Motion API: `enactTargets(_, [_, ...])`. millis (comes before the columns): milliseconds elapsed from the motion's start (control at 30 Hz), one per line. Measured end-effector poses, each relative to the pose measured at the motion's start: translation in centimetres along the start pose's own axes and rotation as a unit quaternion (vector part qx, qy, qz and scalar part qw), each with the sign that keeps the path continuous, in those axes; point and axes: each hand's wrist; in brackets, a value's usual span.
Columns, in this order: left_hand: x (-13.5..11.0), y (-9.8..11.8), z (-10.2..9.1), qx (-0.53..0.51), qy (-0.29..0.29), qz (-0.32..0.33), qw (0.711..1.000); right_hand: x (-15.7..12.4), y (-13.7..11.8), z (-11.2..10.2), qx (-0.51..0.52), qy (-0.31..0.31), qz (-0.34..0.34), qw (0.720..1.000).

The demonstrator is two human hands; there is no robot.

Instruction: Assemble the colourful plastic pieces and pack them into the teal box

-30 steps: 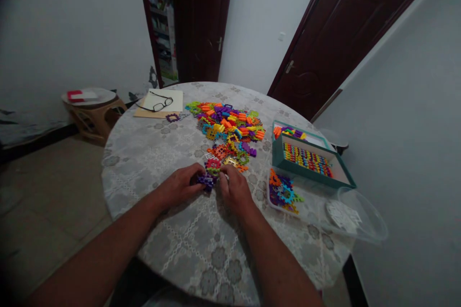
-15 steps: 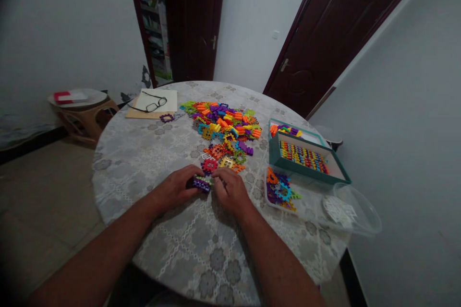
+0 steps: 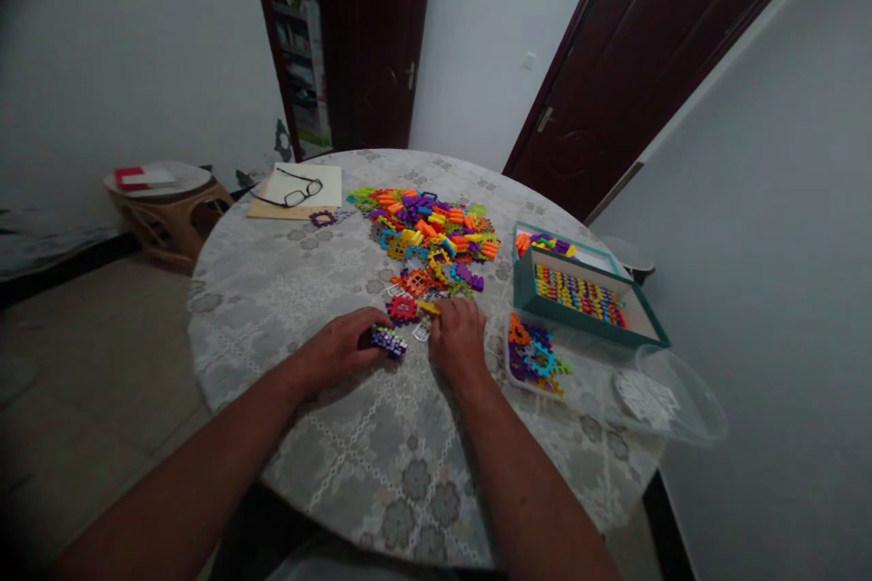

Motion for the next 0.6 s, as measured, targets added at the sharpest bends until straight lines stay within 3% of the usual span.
enactTargets(133, [0.0, -0.1, 0.1, 0.002, -0.001, 0.004, 1.0, 0.1, -0.2, -1.1, 0.03, 0.018, 0.002, 0.999])
enactTargets(233, [0.0, -0.3, 0.2, -0.01, 0.009, 0.009, 1.0, -0.2, -1.1, -2.1, 0.117, 0.016, 0.008, 0.993])
enactTargets(400, [-0.1, -0.4, 0.2, -0.017, 0.01, 0.013, 1.0, -0.8, -3.0, -2.9, 0.248, -0.045, 0.055, 0.966])
enactTargets(600, [-0.1, -1.1, 0.5, -0.013, 0.012, 0.036, 0.999, -0.8, -4.2, -3.3, 0.269, -0.129, -0.02, 0.954])
Point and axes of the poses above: each hand's wrist, its own x-axis towards the middle knuckle, its own z-axis out of the palm, y = z × x, and after that the axes turned 2 degrees about x, right-handed
